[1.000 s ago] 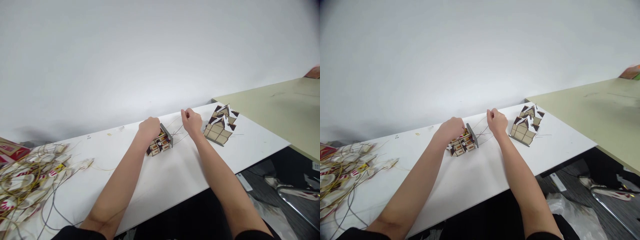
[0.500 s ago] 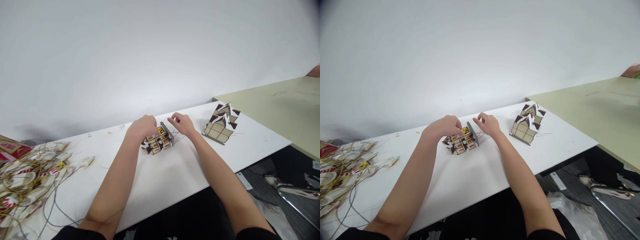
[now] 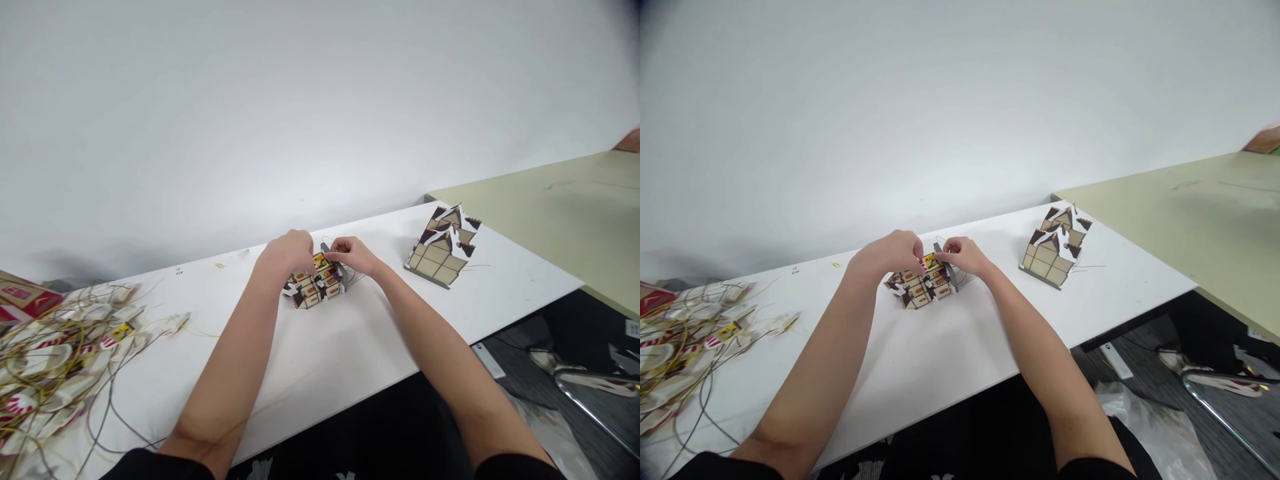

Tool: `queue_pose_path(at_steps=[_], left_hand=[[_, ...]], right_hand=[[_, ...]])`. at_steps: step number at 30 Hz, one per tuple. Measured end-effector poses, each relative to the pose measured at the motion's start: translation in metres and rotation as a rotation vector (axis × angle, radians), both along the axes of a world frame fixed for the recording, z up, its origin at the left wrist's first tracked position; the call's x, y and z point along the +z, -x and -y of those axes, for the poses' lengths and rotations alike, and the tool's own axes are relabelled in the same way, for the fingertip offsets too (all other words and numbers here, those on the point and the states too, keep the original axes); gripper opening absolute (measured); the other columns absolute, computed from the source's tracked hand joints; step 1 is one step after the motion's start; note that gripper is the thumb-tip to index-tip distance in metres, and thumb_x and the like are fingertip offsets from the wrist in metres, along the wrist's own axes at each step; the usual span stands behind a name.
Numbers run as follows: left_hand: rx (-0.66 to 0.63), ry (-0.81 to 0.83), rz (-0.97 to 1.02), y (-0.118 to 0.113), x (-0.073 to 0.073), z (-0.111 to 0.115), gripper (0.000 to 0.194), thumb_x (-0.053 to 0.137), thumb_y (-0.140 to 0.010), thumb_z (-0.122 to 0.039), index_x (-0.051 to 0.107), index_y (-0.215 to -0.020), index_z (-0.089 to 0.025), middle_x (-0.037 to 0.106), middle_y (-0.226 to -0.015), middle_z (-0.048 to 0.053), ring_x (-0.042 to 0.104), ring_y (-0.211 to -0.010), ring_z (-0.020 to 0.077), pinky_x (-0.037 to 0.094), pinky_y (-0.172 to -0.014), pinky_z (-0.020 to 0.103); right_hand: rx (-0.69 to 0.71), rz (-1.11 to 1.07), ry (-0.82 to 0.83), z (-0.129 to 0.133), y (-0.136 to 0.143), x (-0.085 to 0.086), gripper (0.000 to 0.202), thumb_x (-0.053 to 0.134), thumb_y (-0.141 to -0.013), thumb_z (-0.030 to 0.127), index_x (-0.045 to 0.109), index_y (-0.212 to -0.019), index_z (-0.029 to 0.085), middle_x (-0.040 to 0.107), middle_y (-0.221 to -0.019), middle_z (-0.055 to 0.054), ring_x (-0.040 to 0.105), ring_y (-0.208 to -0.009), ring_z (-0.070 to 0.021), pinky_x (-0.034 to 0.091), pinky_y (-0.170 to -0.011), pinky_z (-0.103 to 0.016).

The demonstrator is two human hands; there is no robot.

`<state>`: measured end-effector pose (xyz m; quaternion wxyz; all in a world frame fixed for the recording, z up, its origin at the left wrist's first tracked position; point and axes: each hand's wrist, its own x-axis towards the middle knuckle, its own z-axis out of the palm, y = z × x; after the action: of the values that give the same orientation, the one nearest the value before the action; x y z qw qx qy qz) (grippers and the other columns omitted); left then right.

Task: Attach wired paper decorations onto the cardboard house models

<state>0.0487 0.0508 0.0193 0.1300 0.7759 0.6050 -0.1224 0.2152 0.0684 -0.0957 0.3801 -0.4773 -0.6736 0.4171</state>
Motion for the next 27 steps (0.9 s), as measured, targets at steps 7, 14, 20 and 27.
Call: queue_pose_path(at_steps=[7,14,20,27], left_hand=[[0.0,0.009,-0.004,-0.0012,0.0026,-0.0006,0.028,0.07,-0.065,-0.03,0.067,-0.091,-0.02,0.068,-0.105,0.008,0.065,-0.083,0.0219,0.051,-0.066,0.028],[0.007,0.006,0.024,0.0,0.0055,0.001,0.023,0.066,-0.072,-0.034,0.068,-0.09,-0.02,0.068,-0.106,0.009,0.065,-0.083,0.0212,0.05,-0.065,0.028],[0.009,-0.005,0.033,-0.0019,0.0054,0.0018,0.019,0.066,-0.072,-0.029,0.067,-0.087,-0.019,0.069,-0.101,0.009,0.065,-0.078,0.02,0.051,-0.067,0.03],[0.022,0.003,0.052,-0.0039,0.0027,-0.0006,0.016,0.066,-0.072,-0.027,0.067,-0.086,-0.018,0.069,-0.101,0.009,0.065,-0.081,0.0217,0.051,-0.068,0.031]], right_hand=[[-0.026,0.024,0.002,-0.0006,0.0045,-0.0012,0.023,0.064,-0.069,0.039,0.052,-0.065,0.02,0.042,-0.055,0.007,0.037,-0.053,-0.0091,0.026,-0.052,-0.025],[-0.052,0.028,0.02,-0.0006,0.0076,-0.0047,0.029,0.065,-0.069,0.045,0.05,-0.065,0.02,0.046,-0.058,0.005,0.039,-0.055,-0.0099,0.027,-0.052,-0.025],[-0.038,0.027,0.036,0.0001,0.0094,-0.0061,0.034,0.067,-0.068,0.048,0.049,-0.065,0.02,0.046,-0.059,0.004,0.04,-0.057,-0.0104,0.028,-0.052,-0.025],[-0.056,0.058,0.038,0.0022,0.0097,-0.0022,0.034,0.068,-0.067,0.048,0.048,-0.064,0.02,0.045,-0.058,0.005,0.039,-0.056,-0.0104,0.027,-0.052,-0.025]])
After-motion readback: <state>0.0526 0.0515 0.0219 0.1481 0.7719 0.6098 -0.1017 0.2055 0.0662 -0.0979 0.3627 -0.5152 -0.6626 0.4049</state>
